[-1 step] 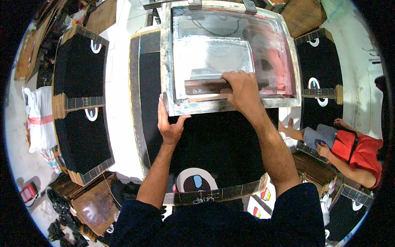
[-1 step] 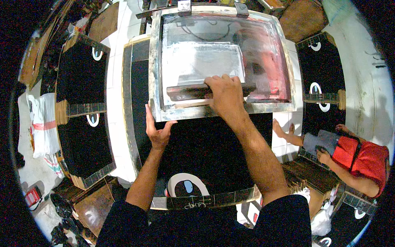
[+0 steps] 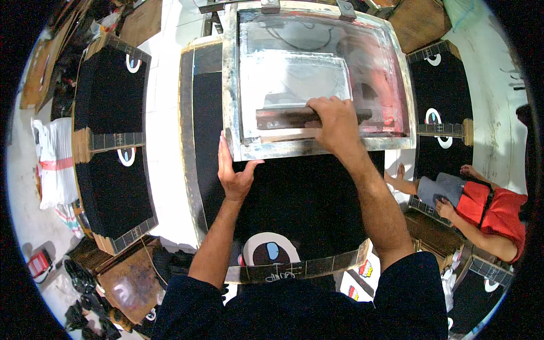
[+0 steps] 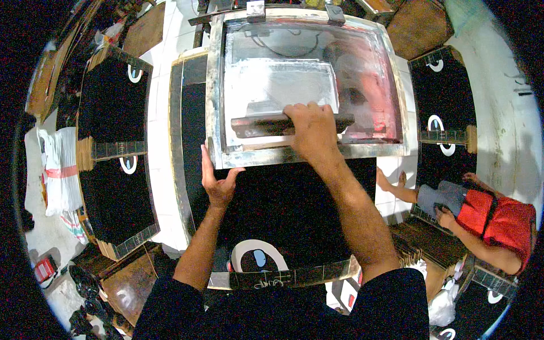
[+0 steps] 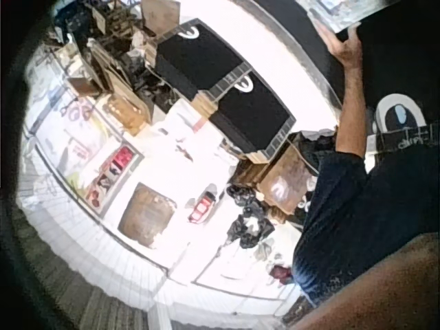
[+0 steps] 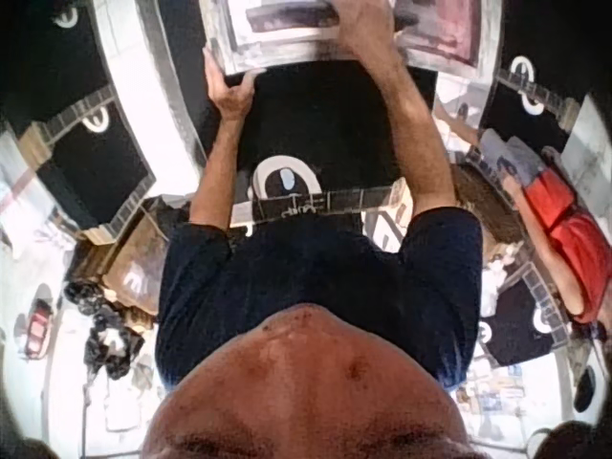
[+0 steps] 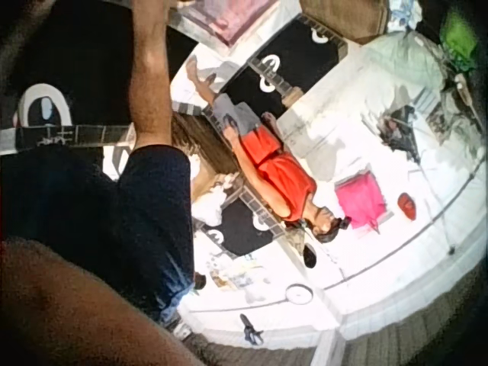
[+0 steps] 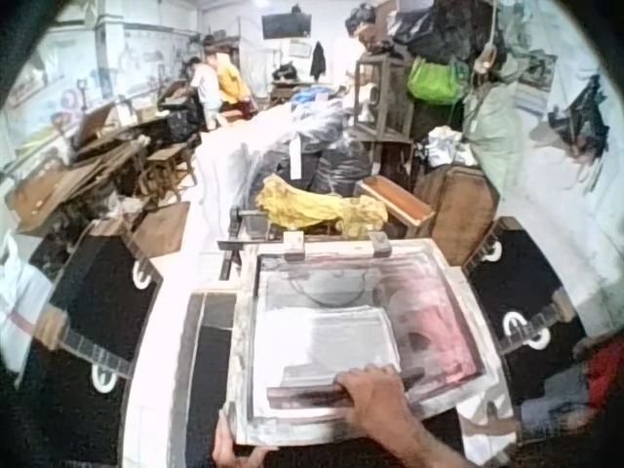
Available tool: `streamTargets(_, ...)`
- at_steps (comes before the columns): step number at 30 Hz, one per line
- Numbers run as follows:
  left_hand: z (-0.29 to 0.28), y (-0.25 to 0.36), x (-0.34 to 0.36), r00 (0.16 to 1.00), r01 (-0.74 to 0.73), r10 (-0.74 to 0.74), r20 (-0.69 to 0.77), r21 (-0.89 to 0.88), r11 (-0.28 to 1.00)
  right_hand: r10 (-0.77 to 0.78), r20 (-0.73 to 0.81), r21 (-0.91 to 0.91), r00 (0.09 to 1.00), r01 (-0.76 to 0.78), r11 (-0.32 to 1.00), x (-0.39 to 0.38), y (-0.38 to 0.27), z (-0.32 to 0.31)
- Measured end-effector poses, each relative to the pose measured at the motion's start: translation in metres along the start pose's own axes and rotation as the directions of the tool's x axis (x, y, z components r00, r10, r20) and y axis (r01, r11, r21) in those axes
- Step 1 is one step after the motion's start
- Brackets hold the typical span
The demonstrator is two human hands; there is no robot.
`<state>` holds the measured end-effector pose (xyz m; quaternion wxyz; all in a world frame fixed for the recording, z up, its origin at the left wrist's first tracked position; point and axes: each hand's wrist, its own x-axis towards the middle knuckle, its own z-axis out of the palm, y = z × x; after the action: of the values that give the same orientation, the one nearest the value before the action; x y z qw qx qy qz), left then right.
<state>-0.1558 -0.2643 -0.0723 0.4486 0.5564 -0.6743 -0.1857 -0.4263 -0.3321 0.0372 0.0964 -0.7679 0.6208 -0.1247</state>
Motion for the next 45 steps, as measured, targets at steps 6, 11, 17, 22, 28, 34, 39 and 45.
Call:
streamTargets(6,0.002,-0.003,-0.002,1.0,0.025,-0.025,0.008,-0.023,0.999,0.018,0.053,-0.069,0.998,-0.015,0.998,0.123,0.058,0.016)
streamTargets(11,0.005,-0.006,0.002,1.0,-0.024,0.024,-0.012,0.0,1.0,0.005,-0.062,-0.146,0.998,-0.014,0.989,0.182,0.083,0.025)
streamTargets(17,0.004,-0.004,0.004,0.999,-0.037,0.037,-0.014,0.001,0.999,0.04,-0.184,-0.094,0.982,-0.058,0.994,0.05,0.017,0.026)
streamTargets(22,0.005,-0.004,0.005,0.995,-0.093,0.091,-0.038,-0.057,0.994,0.163,-0.089,0.02,0.983,-0.162,0.987,-0.059,-0.037,0.016)
streamTargets(28,-0.011,0.026,0.019,0.996,-0.076,0.068,-0.06,-0.133,0.988,0.015,-0.368,-0.053,0.93,-0.037,0.998,-0.07,-0.049,0.008)
streamTargets(34,-0.057,0.127,0.114,0.965,-0.078,-0.02,-0.263,-0.359,0.93,-0.236,-0.643,-0.285,0.728,0.059,0.957,0.01,-0.051,-0.11)
streamTargets(39,-0.111,0.128,0.199,0.997,-0.015,-0.026,-0.071,-0.519,0.854,-0.138,-0.624,-0.32,0.77,-0.091,0.943,0.075,-0.062,-0.215)
streamTargets(45,-0.145,-0.12,0.06,0.943,0.31,-0.329,-0.041,-0.243,0.919,-0.037,-0.635,-0.19,0.772,-0.109,0.976,0.112,-0.093,-0.271)
